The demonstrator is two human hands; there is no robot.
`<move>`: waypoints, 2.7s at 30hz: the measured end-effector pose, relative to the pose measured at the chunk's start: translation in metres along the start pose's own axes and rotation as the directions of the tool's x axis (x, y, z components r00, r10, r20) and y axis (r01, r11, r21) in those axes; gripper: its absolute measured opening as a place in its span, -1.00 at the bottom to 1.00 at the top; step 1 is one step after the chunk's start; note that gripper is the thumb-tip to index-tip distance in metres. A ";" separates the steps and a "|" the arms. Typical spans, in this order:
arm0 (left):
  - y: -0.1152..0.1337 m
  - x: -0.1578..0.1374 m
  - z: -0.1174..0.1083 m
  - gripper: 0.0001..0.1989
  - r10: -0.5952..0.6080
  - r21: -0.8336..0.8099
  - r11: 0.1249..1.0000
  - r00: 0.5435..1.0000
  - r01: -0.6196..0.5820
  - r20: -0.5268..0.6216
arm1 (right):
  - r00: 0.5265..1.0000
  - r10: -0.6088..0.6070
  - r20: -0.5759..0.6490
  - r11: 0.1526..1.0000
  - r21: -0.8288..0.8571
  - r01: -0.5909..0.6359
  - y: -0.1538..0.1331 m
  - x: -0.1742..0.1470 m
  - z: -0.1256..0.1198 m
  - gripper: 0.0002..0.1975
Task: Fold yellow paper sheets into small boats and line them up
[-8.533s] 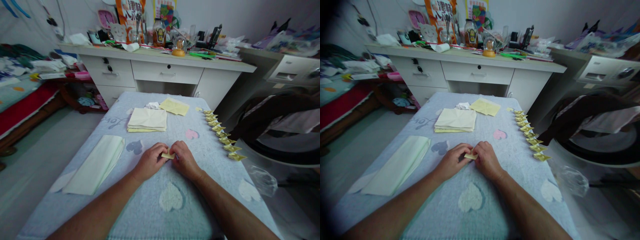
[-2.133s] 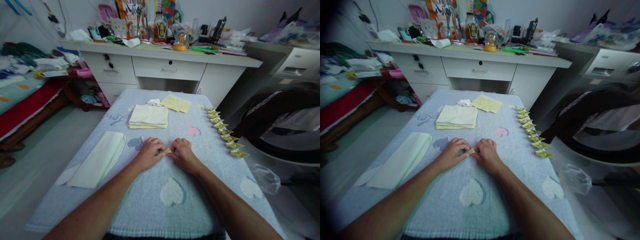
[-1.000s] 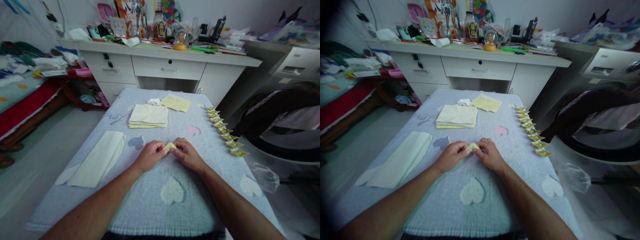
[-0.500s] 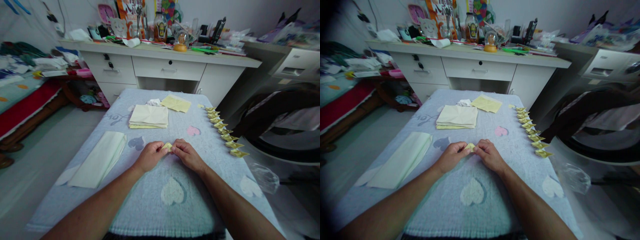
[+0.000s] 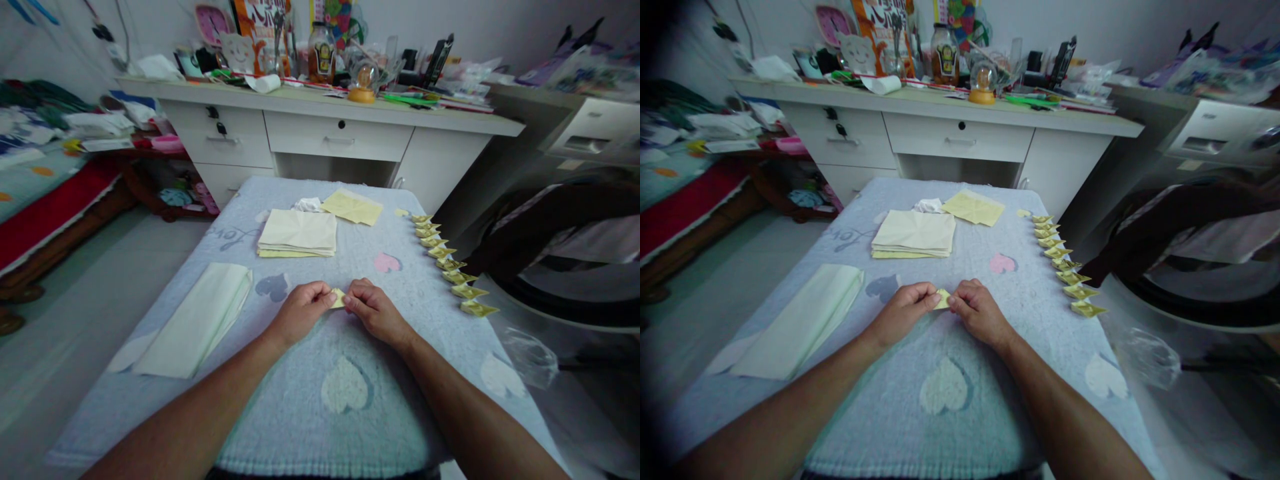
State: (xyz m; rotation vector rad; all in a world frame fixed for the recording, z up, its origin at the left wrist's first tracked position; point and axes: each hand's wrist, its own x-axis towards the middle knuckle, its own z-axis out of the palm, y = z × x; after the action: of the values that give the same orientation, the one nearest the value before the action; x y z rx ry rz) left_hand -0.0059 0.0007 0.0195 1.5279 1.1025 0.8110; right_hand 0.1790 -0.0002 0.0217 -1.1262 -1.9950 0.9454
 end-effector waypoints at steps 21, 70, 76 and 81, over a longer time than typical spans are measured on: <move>0.001 -0.002 -0.001 -0.77 0.044 -0.009 0.999 0.998 -0.044 -0.034 | 0.995 0.045 -0.093 0.996 0.076 -0.038 -0.001 -0.001 0.002 -0.61; -0.001 -0.012 0.004 -0.61 0.220 0.083 0.975 0.952 -0.207 -0.212 | 0.999 0.025 -0.046 0.977 0.210 -0.015 -0.002 -0.002 0.007 -0.66; 0.003 -0.014 0.007 -0.75 0.346 0.320 0.904 0.926 -0.284 -0.154 | 0.995 0.085 -0.060 0.967 0.246 -0.067 0.000 -0.004 0.007 -0.66; 0.003 -0.012 0.005 -0.78 0.286 0.263 0.935 0.944 -0.238 -0.163 | 0.997 0.030 -0.070 0.981 0.194 -0.016 -0.004 -0.004 0.008 -0.67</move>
State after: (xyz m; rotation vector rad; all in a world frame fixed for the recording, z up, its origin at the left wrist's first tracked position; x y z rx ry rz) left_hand -0.0047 -0.0127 0.0212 1.8578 1.1891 1.0632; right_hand 0.1726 -0.0075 0.0196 -1.0626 -1.7931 1.0697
